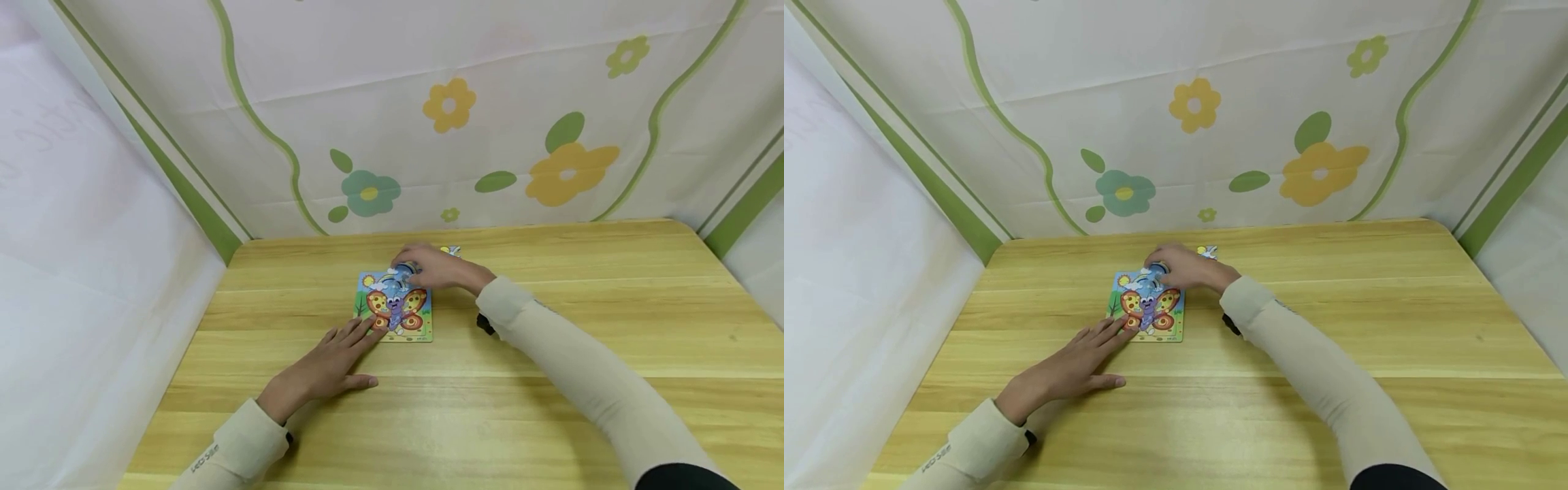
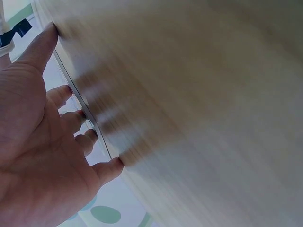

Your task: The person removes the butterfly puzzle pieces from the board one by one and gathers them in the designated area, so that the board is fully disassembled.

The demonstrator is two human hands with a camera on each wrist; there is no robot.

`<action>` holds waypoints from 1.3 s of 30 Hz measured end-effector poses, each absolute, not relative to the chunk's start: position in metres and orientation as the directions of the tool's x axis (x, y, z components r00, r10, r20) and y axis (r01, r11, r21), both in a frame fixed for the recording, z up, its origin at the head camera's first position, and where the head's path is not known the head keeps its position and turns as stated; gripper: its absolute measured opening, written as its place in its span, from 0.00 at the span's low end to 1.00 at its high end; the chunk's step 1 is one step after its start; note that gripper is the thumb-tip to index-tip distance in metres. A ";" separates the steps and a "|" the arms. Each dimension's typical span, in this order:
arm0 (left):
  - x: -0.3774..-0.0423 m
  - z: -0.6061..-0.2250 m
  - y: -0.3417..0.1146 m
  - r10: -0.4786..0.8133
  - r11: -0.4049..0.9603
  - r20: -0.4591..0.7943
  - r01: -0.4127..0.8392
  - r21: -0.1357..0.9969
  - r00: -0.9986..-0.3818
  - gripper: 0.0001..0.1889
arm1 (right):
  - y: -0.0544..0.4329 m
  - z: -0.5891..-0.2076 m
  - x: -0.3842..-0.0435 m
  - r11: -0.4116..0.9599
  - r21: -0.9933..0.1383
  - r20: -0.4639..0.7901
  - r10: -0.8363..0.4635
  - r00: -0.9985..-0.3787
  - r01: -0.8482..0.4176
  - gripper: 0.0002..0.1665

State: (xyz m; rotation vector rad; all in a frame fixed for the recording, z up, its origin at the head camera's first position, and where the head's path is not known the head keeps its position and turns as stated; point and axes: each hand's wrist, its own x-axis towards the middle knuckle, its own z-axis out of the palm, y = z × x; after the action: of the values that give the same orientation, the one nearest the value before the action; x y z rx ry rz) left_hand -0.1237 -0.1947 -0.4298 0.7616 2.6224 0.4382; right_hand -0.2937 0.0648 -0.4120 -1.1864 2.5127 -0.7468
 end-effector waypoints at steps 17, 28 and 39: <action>-0.123 -0.430 -0.195 0.567 0.801 -0.258 0.449 0.396 -0.782 0.44 | 0.114 -0.408 -0.300 0.537 -0.587 0.080 -0.707 -0.703 -0.607 0.25; -0.122 -0.428 -0.195 0.567 0.799 -0.249 0.451 0.397 -0.785 0.43 | 0.143 -0.413 -0.307 0.577 -0.587 0.054 -0.672 -0.739 -0.568 0.26; -0.122 -0.429 -0.194 0.567 0.800 -0.254 0.450 0.397 -0.784 0.43 | 0.180 -0.425 -0.319 0.661 -0.540 0.002 -0.618 -0.786 -0.521 0.29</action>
State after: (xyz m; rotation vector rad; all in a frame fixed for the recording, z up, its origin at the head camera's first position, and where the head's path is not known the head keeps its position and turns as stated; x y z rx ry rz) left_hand -0.1220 -0.1941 -0.4291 0.7706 2.6263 0.4494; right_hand -0.3195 0.1798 -0.4254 -0.9330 2.6945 -0.7919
